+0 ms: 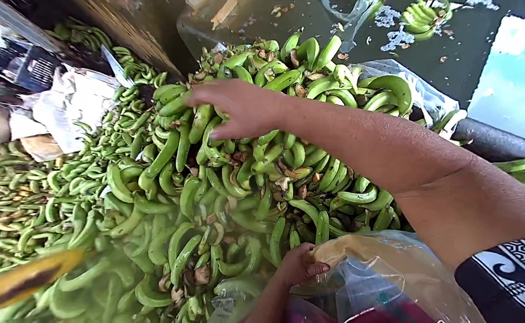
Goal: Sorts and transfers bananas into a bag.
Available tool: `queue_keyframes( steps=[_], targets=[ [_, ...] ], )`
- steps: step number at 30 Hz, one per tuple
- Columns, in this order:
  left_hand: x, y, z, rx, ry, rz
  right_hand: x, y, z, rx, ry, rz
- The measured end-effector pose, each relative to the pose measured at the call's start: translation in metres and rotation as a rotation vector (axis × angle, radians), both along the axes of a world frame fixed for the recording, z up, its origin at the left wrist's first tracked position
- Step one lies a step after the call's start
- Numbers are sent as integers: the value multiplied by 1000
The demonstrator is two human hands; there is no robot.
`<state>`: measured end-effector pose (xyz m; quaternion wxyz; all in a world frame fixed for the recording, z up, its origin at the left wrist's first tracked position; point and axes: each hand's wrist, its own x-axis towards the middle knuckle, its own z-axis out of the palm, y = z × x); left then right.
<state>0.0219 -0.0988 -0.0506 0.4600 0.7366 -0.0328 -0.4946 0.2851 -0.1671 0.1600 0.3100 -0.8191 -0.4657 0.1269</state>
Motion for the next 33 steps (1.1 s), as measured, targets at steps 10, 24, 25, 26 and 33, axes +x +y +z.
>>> queue_keyframes(
  steps=[10, 24, 25, 26, 33],
  targets=[
    [-22, 9, -1, -34, -35, 107, 0, -153, -247, -760, 309, -892],
    [-4, 0, -5, -27, 2, 48, -71, -87, -186, -128, 509, -371],
    [-4, 2, -4, -13, 15, 46, -63, -112, -215, -271, 527, -560],
    [-4, 3, -4, -5, 24, 45, -55, -139, -240, -390, 562, -735],
    [-5, 6, -9, -30, 59, 61, -40, -216, -292, -493, 709, -1111]
  ],
)
